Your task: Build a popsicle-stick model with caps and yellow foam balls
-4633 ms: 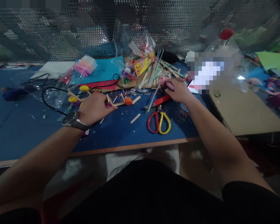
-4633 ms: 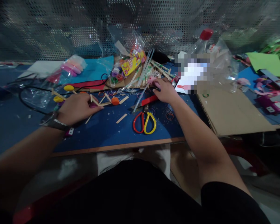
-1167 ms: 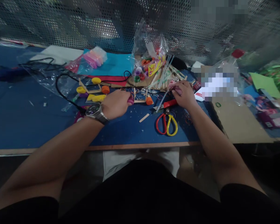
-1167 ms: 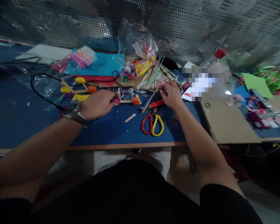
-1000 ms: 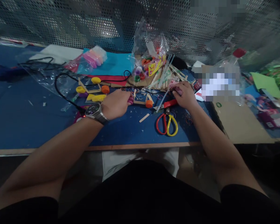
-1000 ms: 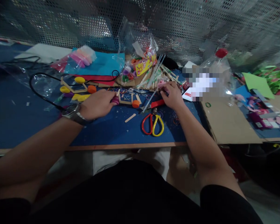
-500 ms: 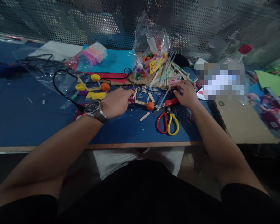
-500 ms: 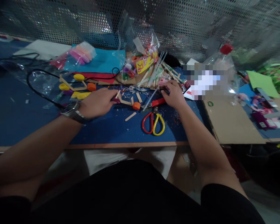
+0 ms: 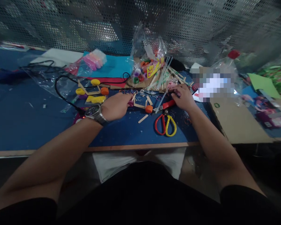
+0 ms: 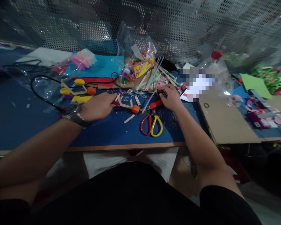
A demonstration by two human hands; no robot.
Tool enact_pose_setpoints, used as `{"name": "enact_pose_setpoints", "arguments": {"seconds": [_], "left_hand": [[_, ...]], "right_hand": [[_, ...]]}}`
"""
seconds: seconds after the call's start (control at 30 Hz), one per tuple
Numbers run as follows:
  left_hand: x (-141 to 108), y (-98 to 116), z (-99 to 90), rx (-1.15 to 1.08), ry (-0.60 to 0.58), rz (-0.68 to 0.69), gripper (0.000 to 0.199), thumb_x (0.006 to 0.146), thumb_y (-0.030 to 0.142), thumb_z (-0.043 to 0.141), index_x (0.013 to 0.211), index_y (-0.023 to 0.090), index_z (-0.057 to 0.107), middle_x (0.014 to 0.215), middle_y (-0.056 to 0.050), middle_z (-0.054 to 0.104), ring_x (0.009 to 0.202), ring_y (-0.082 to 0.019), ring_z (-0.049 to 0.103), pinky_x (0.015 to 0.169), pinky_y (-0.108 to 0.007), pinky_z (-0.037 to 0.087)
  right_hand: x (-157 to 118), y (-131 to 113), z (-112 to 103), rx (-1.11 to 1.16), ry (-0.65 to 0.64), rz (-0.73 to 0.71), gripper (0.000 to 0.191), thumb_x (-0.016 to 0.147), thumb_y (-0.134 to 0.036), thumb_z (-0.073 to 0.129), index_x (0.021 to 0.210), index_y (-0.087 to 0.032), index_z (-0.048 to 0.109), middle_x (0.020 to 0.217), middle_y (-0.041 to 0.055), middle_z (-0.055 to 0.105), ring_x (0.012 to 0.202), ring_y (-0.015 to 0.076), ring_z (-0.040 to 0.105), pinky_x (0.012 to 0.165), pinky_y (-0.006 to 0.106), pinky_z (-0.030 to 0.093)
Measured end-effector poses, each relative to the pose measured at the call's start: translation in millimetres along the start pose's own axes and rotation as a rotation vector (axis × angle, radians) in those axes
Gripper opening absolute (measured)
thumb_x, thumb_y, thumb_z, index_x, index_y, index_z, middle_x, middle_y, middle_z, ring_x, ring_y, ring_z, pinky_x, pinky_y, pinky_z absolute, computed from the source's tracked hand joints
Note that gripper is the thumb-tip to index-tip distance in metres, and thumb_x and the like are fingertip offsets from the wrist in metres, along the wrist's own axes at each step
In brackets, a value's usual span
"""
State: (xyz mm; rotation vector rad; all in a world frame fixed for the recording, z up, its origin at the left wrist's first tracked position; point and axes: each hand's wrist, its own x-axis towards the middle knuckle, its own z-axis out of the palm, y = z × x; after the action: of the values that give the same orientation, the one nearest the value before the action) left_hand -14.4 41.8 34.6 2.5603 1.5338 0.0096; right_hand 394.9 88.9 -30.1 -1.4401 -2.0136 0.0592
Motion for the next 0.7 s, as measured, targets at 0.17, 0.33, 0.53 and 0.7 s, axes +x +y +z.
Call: {"name": "enact_pose_setpoints", "arguments": {"seconds": [0.17, 0.33, 0.53, 0.7], "left_hand": [[-0.4, 1.4, -1.6, -0.006, 0.001, 0.030, 0.034, 0.111, 0.022, 0.061, 0.143, 0.018, 0.073, 0.146, -0.020, 0.080, 0.142, -0.041, 0.074, 0.112, -0.049, 0.063], [0.4, 1.0, 0.7, 0.020, 0.015, 0.065, 0.039, 0.109, 0.028, 0.068, 0.145, 0.015, 0.071, 0.155, -0.021, 0.076, 0.146, -0.042, 0.072, 0.122, -0.053, 0.060], [2.6, 0.5, 3.9, 0.049, 0.016, 0.089, 0.040, 0.110, 0.030, 0.068, 0.145, 0.012, 0.070, 0.152, -0.023, 0.076, 0.145, -0.042, 0.072, 0.124, -0.052, 0.059], [3.0, 2.4, 3.4, 0.032, 0.011, 0.084, 0.039, 0.109, 0.029, 0.072, 0.145, 0.012, 0.071, 0.149, -0.023, 0.077, 0.142, -0.042, 0.073, 0.122, -0.051, 0.061]], "right_hand": [[0.0, -1.7, -0.6, 0.000, -0.011, -0.024, 0.030, 0.098, -0.028, 0.072, 0.125, -0.026, 0.085, 0.135, 0.0190, 0.076, 0.134, 0.0428, 0.076, 0.121, 0.068, 0.065], [0.5, -0.5, 1.1, -0.044, 0.005, -0.021, 0.027, 0.098, -0.031, 0.071, 0.122, -0.029, 0.085, 0.135, 0.0159, 0.079, 0.132, 0.0423, 0.076, 0.123, 0.071, 0.063], [-1.3, 4.0, 0.0, -0.046, -0.006, -0.021, 0.031, 0.099, -0.031, 0.071, 0.126, -0.027, 0.085, 0.137, 0.0179, 0.078, 0.133, 0.0424, 0.075, 0.124, 0.071, 0.061], [-3.3, 5.8, -0.4, -0.032, 0.001, -0.024, 0.029, 0.100, -0.033, 0.071, 0.126, -0.028, 0.085, 0.137, 0.0184, 0.077, 0.132, 0.0429, 0.075, 0.125, 0.071, 0.060]]}}
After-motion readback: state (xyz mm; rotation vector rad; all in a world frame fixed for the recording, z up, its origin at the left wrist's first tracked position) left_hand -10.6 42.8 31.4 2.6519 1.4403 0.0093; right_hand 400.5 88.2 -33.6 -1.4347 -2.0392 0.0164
